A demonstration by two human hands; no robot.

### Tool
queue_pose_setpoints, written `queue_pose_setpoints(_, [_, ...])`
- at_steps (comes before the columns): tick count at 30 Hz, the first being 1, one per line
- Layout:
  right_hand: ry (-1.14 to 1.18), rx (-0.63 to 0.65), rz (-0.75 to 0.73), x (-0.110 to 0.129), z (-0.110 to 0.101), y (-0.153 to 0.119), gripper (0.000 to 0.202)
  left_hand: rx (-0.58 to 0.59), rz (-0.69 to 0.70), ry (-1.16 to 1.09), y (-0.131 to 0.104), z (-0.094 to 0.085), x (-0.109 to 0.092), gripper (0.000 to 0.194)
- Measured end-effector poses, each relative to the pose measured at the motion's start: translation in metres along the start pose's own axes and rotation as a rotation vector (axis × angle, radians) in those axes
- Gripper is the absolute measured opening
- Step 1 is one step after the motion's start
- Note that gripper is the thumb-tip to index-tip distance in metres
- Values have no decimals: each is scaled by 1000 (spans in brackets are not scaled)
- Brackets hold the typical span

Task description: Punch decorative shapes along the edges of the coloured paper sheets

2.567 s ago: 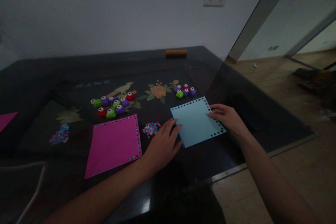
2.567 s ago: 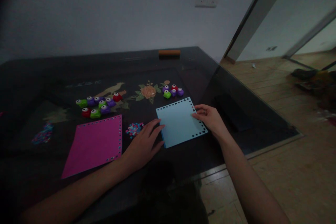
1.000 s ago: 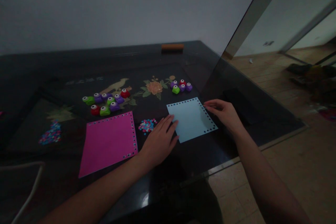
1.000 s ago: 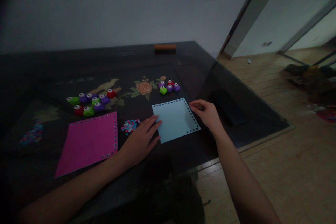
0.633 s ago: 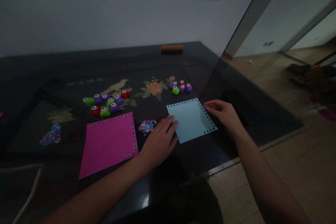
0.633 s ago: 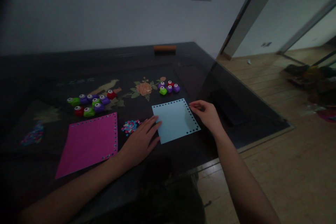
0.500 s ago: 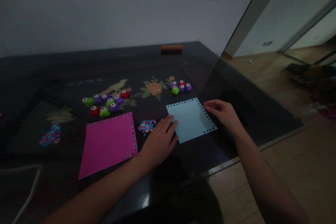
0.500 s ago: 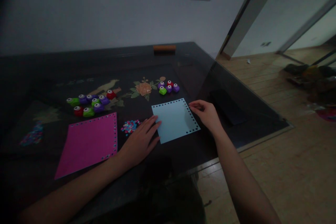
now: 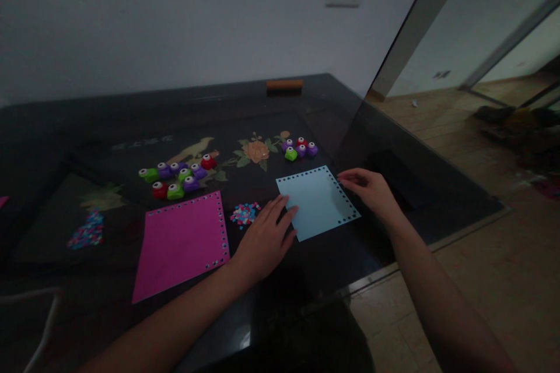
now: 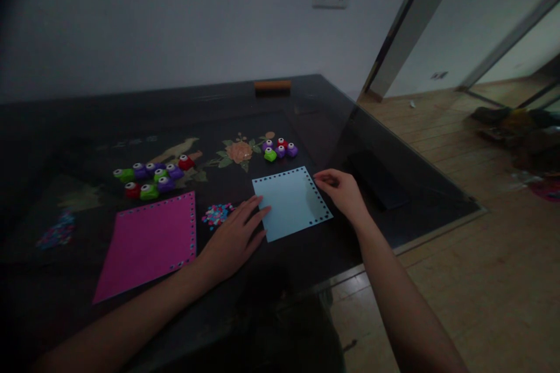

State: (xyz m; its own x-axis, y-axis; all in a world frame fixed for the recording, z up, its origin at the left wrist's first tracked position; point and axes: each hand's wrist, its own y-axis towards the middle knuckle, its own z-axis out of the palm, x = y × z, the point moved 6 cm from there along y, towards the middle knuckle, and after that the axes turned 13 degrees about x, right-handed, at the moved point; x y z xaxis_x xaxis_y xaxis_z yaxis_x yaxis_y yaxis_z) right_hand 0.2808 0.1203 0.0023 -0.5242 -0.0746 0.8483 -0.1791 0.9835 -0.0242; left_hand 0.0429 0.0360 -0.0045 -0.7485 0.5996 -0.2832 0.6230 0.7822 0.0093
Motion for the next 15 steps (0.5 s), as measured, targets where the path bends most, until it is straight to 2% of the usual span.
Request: queue_pose_setpoints(15, [11,9,-9,-3,0,1,23,11,3,0,0,-1,-1,43])
